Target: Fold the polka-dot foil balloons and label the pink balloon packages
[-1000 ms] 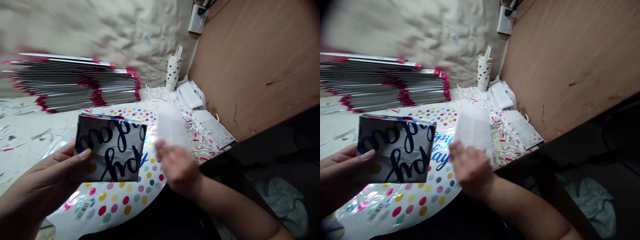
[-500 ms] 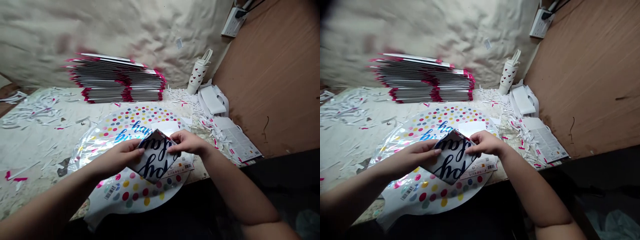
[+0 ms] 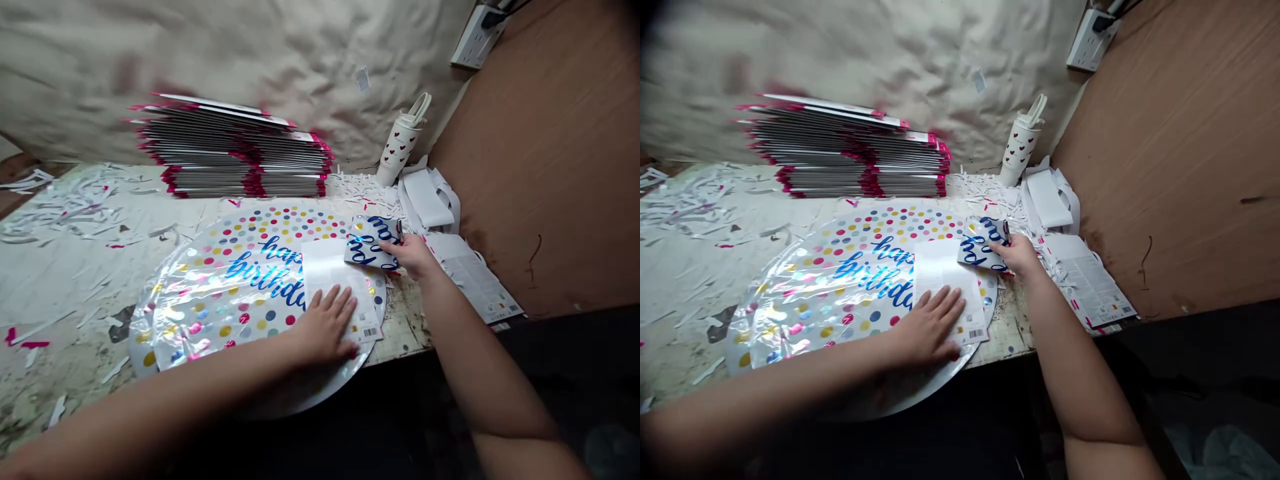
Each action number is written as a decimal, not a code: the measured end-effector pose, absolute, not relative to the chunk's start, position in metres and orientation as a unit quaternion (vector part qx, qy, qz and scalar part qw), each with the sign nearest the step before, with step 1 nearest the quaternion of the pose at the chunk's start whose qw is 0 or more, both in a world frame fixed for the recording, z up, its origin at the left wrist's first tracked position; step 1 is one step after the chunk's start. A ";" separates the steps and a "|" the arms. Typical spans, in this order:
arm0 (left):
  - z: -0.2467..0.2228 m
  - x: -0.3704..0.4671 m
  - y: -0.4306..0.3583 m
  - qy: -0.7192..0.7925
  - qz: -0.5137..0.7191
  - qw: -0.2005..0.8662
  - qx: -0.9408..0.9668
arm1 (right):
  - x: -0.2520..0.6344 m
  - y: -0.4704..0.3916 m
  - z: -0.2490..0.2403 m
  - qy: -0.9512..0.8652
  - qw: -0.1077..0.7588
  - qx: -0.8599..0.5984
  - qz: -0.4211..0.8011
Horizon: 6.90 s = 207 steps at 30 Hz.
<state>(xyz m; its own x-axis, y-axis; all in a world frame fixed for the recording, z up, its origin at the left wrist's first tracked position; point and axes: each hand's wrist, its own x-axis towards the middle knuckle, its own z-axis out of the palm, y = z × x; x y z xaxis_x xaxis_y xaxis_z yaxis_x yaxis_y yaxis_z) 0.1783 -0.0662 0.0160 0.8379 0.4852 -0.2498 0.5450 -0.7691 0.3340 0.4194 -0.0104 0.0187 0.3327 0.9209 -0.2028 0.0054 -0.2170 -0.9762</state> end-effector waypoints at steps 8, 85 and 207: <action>0.067 0.080 -0.015 0.161 -0.184 0.431 0.869 | 0.394 -0.016 0.001 -0.476 0.387 -0.654 0.443; 0.063 0.108 -0.025 0.430 0.439 0.388 0.687 | 0.289 -0.067 0.042 -0.349 0.569 -0.332 0.666; 0.024 0.084 -0.098 0.470 0.427 0.767 0.094 | 0.247 -0.114 0.033 -0.885 0.276 -0.319 -0.199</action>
